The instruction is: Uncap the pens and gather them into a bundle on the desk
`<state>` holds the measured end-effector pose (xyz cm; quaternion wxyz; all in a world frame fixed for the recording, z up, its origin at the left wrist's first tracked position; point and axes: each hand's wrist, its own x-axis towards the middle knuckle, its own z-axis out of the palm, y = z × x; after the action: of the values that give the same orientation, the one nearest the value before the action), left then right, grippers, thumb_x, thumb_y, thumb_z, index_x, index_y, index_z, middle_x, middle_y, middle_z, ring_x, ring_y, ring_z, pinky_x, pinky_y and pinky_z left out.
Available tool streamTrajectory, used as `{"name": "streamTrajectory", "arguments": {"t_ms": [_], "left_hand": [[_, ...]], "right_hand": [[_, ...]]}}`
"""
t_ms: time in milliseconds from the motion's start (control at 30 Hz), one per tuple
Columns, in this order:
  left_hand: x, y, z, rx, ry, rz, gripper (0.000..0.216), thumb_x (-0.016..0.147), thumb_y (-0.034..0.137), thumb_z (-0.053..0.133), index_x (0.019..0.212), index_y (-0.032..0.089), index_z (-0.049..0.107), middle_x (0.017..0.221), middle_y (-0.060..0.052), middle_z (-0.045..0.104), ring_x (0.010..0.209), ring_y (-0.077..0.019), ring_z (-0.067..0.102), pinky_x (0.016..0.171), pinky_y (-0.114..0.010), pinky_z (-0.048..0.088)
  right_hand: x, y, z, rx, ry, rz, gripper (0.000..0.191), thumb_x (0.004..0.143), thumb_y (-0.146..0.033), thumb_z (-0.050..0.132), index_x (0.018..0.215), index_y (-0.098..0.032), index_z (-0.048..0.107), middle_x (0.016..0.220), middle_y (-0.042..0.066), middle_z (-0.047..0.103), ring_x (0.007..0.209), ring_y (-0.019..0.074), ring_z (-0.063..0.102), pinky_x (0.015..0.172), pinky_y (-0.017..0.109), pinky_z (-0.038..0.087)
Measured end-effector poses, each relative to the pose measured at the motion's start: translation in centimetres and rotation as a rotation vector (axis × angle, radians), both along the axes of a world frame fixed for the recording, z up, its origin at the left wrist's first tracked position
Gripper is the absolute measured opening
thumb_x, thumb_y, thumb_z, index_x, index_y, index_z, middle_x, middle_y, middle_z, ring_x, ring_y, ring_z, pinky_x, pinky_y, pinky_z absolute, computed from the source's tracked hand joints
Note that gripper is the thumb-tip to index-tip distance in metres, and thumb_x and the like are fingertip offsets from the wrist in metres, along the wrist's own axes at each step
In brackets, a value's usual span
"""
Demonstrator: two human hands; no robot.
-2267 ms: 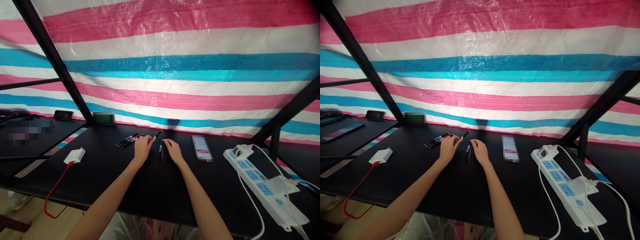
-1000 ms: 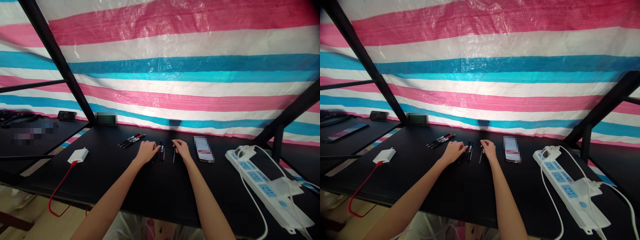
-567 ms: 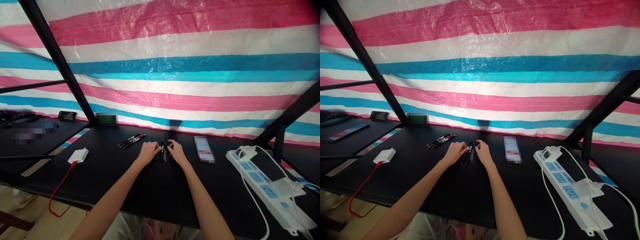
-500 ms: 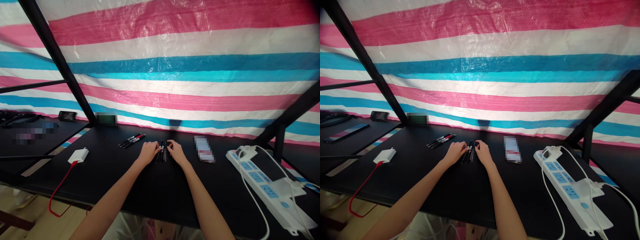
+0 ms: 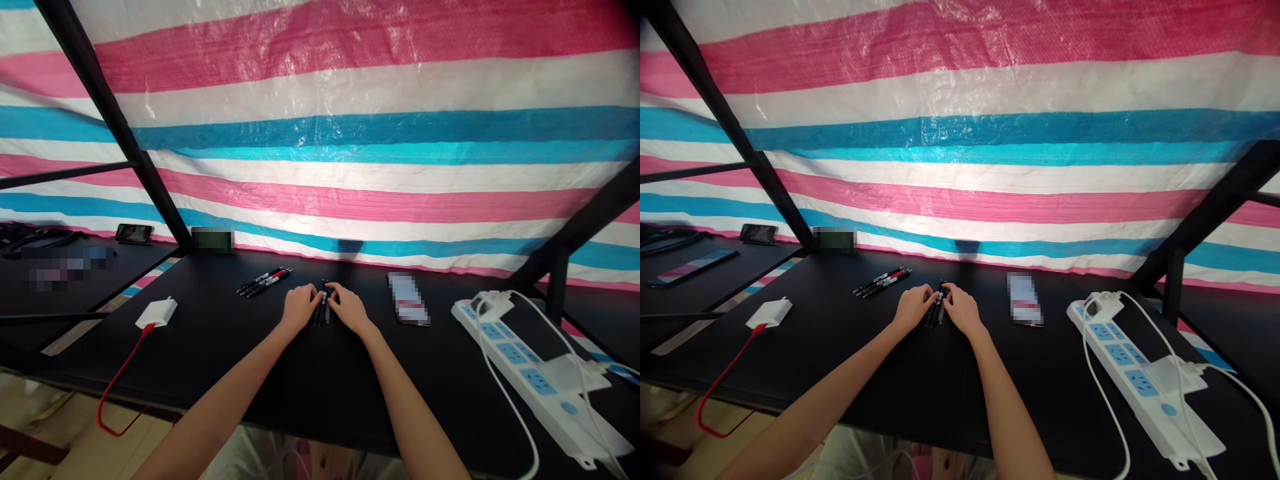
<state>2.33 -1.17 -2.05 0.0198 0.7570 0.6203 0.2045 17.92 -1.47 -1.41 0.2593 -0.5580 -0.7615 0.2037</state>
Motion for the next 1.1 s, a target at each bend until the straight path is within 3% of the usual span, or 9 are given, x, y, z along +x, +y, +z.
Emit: {"name": "streamTrajectory", "arguments": {"t_ms": [200, 367, 567, 700, 767, 967, 1100], "left_hand": [[0.2, 0.1, -0.2, -0.024, 0.021, -0.009, 0.031, 0.085, 0.044, 0.036, 0.078, 0.020, 0.053, 0.074, -0.001, 0.061, 0.069, -0.0146, 0.055, 0.059, -0.026, 0.030], [0.1, 0.2, -0.1, 0.001, 0.015, 0.032, 0.032, 0.087, 0.043, 0.030, 0.101, 0.019, 0.047, 0.073, -0.002, 0.059, 0.067, -0.0156, 0.056, 0.061, -0.026, 0.033], [-3.0, 0.7, 1.3, 0.224, 0.134, 0.267, 0.023, 0.082, 0.028, 0.041, 0.102, 0.018, 0.043, 0.094, -0.007, 0.056, 0.092, -0.0220, 0.051, 0.077, -0.032, 0.033], [-6.0, 1.1, 1.5, 0.172, 0.178, 0.479, 0.025, 0.081, 0.027, 0.043, 0.103, 0.016, 0.042, 0.093, -0.009, 0.055, 0.089, -0.0241, 0.050, 0.073, -0.034, 0.034], [-7.0, 1.2, 1.4, 0.121, 0.217, 0.516, 0.023, 0.081, 0.029, 0.042, 0.100, 0.016, 0.045, 0.094, -0.011, 0.055, 0.089, -0.0254, 0.049, 0.074, -0.035, 0.033], [-6.9, 1.0, 1.1, 0.080, 0.257, 0.432, 0.026, 0.083, 0.033, 0.037, 0.089, 0.013, 0.053, 0.091, -0.014, 0.055, 0.091, -0.0281, 0.045, 0.074, -0.037, 0.031], [-4.9, 0.6, 1.7, 0.119, 0.217, 0.299, 0.030, 0.085, 0.037, 0.036, 0.084, 0.015, 0.056, 0.091, -0.012, 0.055, 0.090, -0.0261, 0.045, 0.074, -0.036, 0.030]], "right_hand": [[0.0, -0.2, 0.0, 0.033, 0.011, 0.034, 0.033, 0.078, -0.024, 0.046, 0.110, -0.026, 0.050, 0.080, -0.003, 0.060, 0.075, 0.0133, 0.054, 0.062, 0.023, 0.033], [0.1, 0.1, -0.3, 0.038, 0.052, 0.052, 0.034, 0.077, -0.022, 0.047, 0.110, -0.026, 0.050, 0.078, -0.002, 0.060, 0.073, 0.0134, 0.054, 0.063, 0.023, 0.034], [0.4, 0.6, -0.7, 0.007, 0.132, 0.019, 0.034, 0.077, -0.021, 0.045, 0.110, -0.023, 0.050, 0.074, -0.001, 0.059, 0.065, 0.0127, 0.052, 0.063, 0.024, 0.036], [0.4, 0.6, -0.8, 0.007, 0.123, 0.002, 0.033, 0.077, -0.020, 0.044, 0.109, -0.023, 0.051, 0.073, -0.001, 0.059, 0.065, 0.0128, 0.052, 0.064, 0.024, 0.036], [0.4, 0.5, -0.7, 0.008, 0.122, 0.007, 0.033, 0.077, -0.021, 0.044, 0.109, -0.023, 0.052, 0.073, -0.001, 0.059, 0.066, 0.0128, 0.052, 0.065, 0.024, 0.036], [0.5, 0.4, -0.5, -0.022, 0.150, 0.015, 0.034, 0.076, -0.021, 0.045, 0.109, -0.024, 0.053, 0.071, -0.002, 0.059, 0.066, 0.0131, 0.053, 0.064, 0.024, 0.037], [0.1, 0.6, -1.0, 0.027, 0.275, -0.142, 0.027, 0.077, -0.026, 0.043, 0.099, -0.020, 0.058, 0.064, -0.001, 0.055, 0.061, 0.0132, 0.052, 0.060, 0.024, 0.039]]}}
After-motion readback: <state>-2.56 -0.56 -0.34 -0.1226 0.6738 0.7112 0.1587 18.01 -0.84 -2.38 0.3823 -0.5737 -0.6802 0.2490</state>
